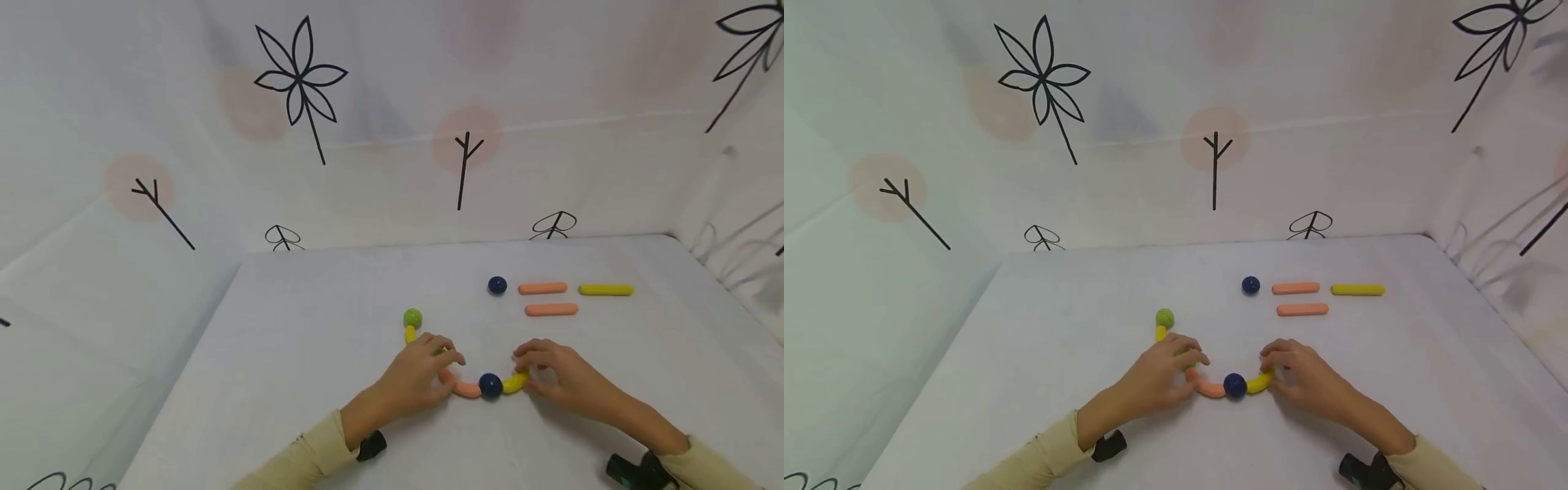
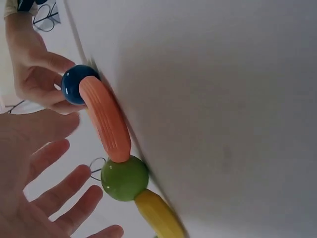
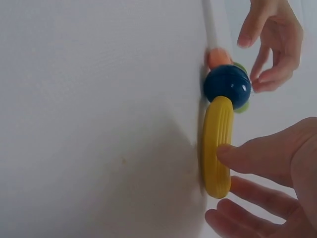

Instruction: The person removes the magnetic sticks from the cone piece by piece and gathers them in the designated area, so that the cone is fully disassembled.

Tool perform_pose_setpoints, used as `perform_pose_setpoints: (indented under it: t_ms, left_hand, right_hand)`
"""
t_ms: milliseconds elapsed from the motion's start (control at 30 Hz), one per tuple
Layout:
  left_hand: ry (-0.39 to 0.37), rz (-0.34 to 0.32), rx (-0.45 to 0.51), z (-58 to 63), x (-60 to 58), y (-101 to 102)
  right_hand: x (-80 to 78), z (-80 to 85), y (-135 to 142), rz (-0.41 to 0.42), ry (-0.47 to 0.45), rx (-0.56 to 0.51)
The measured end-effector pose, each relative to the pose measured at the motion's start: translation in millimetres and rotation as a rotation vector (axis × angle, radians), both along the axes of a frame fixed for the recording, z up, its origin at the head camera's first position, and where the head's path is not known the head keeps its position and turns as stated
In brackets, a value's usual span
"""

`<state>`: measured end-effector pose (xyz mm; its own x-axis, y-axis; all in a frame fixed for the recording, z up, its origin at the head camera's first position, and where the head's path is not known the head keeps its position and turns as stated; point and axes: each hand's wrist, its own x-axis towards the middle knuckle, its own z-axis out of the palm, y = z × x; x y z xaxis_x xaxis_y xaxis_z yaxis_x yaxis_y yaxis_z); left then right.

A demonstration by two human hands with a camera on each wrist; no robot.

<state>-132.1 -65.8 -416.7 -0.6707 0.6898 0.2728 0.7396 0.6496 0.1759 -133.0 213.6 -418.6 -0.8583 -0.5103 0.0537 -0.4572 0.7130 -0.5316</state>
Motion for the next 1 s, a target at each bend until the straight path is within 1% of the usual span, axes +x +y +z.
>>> perform_pose_setpoints:
  t_ms: [133, 300, 433, 700, 767, 900, 1000]
  left_hand:
    - [0.036, -0.073, -0.151, 0.1, -2.6, 12.6]
    - [0.023, -0.116, -0.233, -0.6, -3.3, 24.9]
    - [-0.008, -0.124, -0.254, 0.8, -1.3, 27.5]
    - [-0.073, -0.109, -0.252, 2.1, -1.6, 28.7]
    - [-0.060, -0.115, -0.281, 2.0, -1.3, 30.4]
    - [0.004, -0.129, -0.346, 2.2, 0.8, 32.6]
    - [0.026, -0.123, -0.338, 0.9, 1.6, 33.4]
  right_hand:
    - [2.0, -2.4, 0.5, -0.004, 0.037, -0.026]
    - [4.8, -8.5, 1.7, 0.039, 0.105, -0.046]
    - [6.0, -12.7, 1.8, 0.054, 0.146, -0.050]
    - [5.7, -9.8, 2.5, 0.085, 0.105, -0.054]
    - [5.9, -9.7, 3.7, 0.090, 0.110, -0.059]
    - [6.1, -9.6, 6.3, 0.099, 0.120, -0.065]
    - [6.0, -9.4, 8.5, 0.094, 0.107, -0.061]
